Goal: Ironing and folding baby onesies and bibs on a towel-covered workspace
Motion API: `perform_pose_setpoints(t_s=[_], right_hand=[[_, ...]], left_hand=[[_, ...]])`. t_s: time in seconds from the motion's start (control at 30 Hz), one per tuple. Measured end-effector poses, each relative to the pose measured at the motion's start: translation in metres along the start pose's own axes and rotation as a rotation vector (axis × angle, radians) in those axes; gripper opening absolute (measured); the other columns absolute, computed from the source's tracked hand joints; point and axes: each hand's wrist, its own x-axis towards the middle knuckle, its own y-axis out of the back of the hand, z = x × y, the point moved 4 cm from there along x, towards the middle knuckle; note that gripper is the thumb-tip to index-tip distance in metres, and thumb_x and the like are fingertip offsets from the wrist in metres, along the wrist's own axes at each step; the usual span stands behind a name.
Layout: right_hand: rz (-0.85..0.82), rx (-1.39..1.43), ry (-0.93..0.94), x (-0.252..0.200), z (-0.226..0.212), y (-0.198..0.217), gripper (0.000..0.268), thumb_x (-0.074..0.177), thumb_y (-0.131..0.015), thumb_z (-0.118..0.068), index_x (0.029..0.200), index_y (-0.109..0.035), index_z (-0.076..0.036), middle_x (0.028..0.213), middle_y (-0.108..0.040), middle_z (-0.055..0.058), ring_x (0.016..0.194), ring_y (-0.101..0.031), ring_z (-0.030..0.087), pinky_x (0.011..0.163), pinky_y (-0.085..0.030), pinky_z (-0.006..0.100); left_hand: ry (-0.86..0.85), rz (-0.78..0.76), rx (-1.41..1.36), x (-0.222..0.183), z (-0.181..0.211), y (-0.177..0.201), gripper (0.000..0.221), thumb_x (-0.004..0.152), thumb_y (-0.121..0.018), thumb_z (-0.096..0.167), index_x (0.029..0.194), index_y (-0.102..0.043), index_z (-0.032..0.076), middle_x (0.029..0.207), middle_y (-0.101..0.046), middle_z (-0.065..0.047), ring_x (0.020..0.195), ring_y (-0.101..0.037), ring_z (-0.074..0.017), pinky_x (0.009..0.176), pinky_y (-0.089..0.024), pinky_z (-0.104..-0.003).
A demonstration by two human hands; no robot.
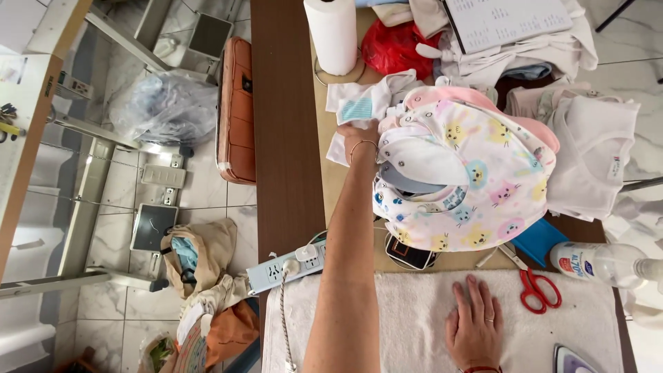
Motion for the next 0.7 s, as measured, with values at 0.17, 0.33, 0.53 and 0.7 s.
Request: perform_pose_setpoints(t_s=[0.17,0.33,0.53,0.7], right_hand=[[0.109,-0.028,0.018,0.006,-0.005,0.006,0.041,0.077,-0.041,-0.018,0.116,-0.052,-0.014,0.131,-0.045,0.006,0.122,-0.043,0.025,0.101,-0.033,0.04],[0.068,0.006,0.034,0.004,0.001,0.003,0.043,0.076,-0.042,-0.018,0.118,-0.049,-0.014,0.134,-0.042,0.006,0.125,-0.039,0.025,0.102,-0.032,0.042],[0.114,-0.006,0.027,-0.002,0.005,0.008,0.042,0.075,-0.045,-0.019,0.117,-0.05,-0.017,0.133,-0.044,0.004,0.124,-0.042,0.022,0.103,-0.033,0.04],[0.192,-0.02,0.019,-0.005,0.007,0.01,0.039,0.074,-0.047,-0.018,0.112,-0.054,-0.019,0.13,-0.049,0.003,0.121,-0.047,0.021,0.1,-0.037,0.038]], left_hand=[[-0.205,0.344,-0.17,-0.033,0.024,0.036,0.019,0.07,-0.046,0.026,0.089,-0.051,0.025,0.078,-0.063,0.004,0.077,-0.057,-0.0188,0.084,-0.027,-0.038],[-0.593,0.283,-0.893,-0.047,0.054,0.071,0.017,0.067,-0.064,0.018,0.083,-0.063,0.013,0.065,-0.056,0.003,0.062,-0.054,-0.0064,0.064,-0.045,-0.02],[-0.934,0.086,-1.122,-0.218,0.052,0.163,0.024,0.071,-0.067,0.016,0.091,-0.06,0.004,0.062,-0.034,0.004,0.061,-0.043,-0.006,0.067,-0.047,-0.022],[-1.03,-0.159,-1.254,-0.325,-0.055,0.186,0.019,0.077,-0.061,0.003,0.092,-0.05,0.005,0.065,-0.042,0.002,0.054,-0.04,-0.0061,0.049,-0.034,-0.018]])
